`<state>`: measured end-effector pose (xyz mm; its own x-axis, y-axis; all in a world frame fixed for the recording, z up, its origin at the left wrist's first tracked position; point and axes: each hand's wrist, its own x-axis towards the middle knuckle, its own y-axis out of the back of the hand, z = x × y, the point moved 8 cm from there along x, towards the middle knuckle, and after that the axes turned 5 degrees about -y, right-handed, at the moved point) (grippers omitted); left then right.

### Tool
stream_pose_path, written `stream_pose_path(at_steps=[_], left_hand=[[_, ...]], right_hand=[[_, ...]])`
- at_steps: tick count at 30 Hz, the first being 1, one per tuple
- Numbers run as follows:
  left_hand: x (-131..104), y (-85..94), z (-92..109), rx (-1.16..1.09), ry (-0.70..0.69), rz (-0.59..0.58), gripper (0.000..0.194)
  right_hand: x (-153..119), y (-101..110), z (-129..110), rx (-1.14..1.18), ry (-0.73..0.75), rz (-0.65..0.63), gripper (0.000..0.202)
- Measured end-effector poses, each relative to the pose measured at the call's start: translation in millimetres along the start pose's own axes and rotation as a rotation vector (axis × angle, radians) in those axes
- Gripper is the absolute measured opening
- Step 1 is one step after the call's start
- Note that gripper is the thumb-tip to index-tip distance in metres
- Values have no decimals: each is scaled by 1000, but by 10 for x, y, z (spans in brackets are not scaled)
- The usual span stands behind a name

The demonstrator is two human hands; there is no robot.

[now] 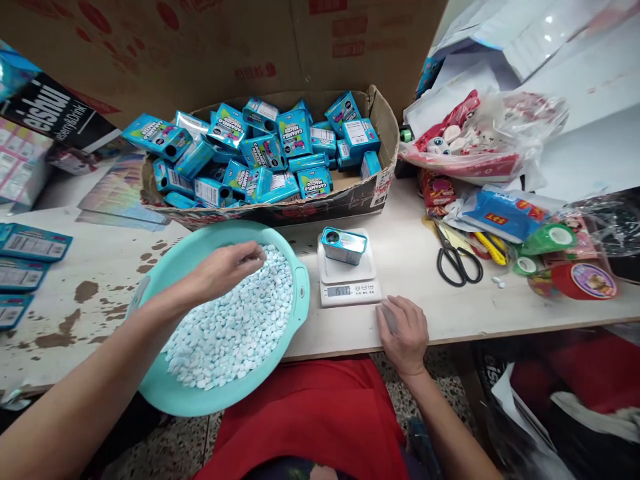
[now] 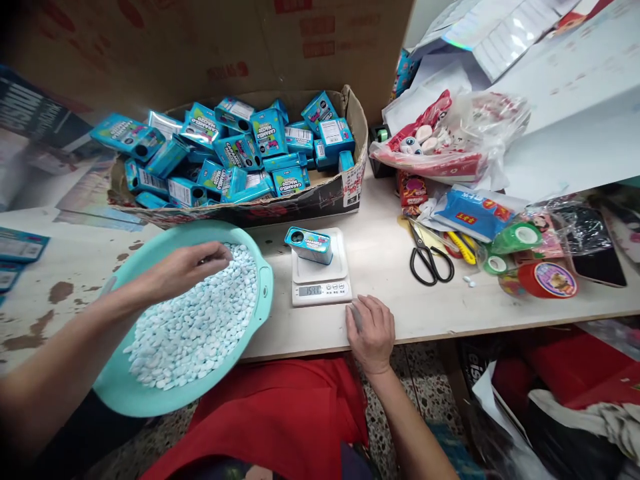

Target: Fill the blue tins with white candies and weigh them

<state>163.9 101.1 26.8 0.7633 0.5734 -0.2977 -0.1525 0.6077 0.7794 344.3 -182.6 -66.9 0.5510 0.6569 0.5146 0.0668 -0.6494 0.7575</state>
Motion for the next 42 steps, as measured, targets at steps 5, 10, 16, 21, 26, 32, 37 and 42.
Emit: stream_pose_path(at_steps=[5,10,16,21,26,32,37,42], left_hand=[[-447,-176,-442,-116,66,42,18],[-816,-302,-497,-123,82,128,14],[-1117,-286,-509,-170,94,309,13],[-1188,-238,-711,-208,203,333,15],[-1090,-133,-805,-569,226,364,25],[-872,-187,-895,-854,299,398,35],[-783,-292,-884,-818,299,312,33],[-726,-251,-740,-612,182,188,27]], right_hand=[[-1,-8,1,-5,11,-9,20],[0,-16,22,-18,15,-4,19],[-6,-43,39,-9,15,-16,17],[-7,-34,38,-14,14,-5,16],[-14,-34,38,-20,13,3,17],[-35,-61,66,-7,0,-12,18],[-28,-54,61,0,-6,-18,19],[-6,-20,17,-2,4,-9,21]])
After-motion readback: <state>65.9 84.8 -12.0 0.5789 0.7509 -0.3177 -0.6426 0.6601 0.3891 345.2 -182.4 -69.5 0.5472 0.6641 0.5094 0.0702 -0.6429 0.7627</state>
